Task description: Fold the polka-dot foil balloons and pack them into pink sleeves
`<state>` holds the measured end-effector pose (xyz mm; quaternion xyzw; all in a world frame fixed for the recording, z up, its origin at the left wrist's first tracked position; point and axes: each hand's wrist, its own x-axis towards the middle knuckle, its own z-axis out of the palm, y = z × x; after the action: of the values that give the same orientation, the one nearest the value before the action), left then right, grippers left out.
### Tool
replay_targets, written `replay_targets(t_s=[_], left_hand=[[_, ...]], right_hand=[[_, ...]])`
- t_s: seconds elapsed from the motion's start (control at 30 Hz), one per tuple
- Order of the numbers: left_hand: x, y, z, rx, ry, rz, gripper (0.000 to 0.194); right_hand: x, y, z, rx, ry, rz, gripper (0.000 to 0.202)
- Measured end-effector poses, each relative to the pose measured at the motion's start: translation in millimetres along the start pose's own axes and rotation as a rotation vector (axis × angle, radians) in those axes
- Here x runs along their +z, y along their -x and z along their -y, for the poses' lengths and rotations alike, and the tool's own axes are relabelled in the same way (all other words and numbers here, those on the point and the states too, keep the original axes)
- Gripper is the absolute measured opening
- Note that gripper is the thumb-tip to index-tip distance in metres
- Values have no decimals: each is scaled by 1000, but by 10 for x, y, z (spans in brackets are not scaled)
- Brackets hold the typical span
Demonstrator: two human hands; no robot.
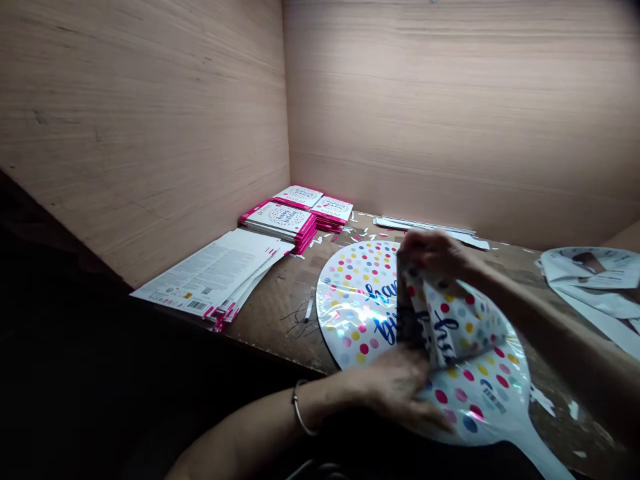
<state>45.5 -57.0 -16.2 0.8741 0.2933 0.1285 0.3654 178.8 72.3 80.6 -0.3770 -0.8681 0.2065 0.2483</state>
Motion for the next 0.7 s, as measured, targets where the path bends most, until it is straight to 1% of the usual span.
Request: replay_targets(t_s=[0.03, 0.07, 0.1, 0.13, 0.17, 0.2, 0.23, 0.27, 0.3, 0.33, 0.4, 0.43, 0.47, 0.5, 0.53, 0.57, 0.63, 0.7], left_hand=[[-122, -5, 55, 32, -173, -56, 60], [-255, -3, 125, 47, -349, -98, 63], [-390, 11, 205, 52, -501, -135, 66], [-518, 40, 287, 58, -615, -160, 67], [-630, 87, 361, 80, -700, -161, 64], [-717, 152, 419, 113, -756, -128, 56], [-774, 229, 454, 156, -783, -76, 42], [-799, 311, 461, 201, -784, -27, 28], [-794, 390, 441, 236, -764, -6, 22], [-764, 453, 398, 256, -730, -22, 29], [-651, 505, 287, 255, -655, -155, 42], [-582, 488, 244, 246, -635, -228, 47], [-515, 446, 222, 234, -627, -274, 55], [-453, 388, 229, 212, -629, -286, 66], [-400, 322, 264, 181, -636, -260, 78], [-359, 259, 323, 141, -642, -209, 86], [-312, 166, 473, 59, -632, -72, 93], [-302, 133, 598, 16, -609, 32, 95]], right_hand=[[-182, 110, 91, -60, 20, -171, 8], [-322, 254, 178, -128, 45, -319, 8], [-406, 429, 251, -203, 97, -418, 7], [-427, 627, 303, -257, 173, -427, 5], [-386, 836, 329, -316, 233, -408, 9], [-291, 1047, 329, -397, 267, -352, 13], [-156, 1246, 307, -465, 287, -287, 17], [4, 1426, 271, -485, 300, -265, 20], [170, 1580, 229, -491, 324, -246, 21], [328, 1706, 190, -486, 362, -223, 23], [582, 1879, 141, -485, 407, -190, 26], [669, 1934, 134, -489, 414, -174, 28], [729, 1971, 138, -488, 407, -162, 30], [763, 1995, 153, -476, 393, -148, 32], [775, 2006, 178, -455, 376, -123, 33], [767, 2002, 215, -425, 359, -80, 33], [709, 1942, 322, -356, 318, 39, 28], [632, 1788, 447, -335, 261, 163, 25]])
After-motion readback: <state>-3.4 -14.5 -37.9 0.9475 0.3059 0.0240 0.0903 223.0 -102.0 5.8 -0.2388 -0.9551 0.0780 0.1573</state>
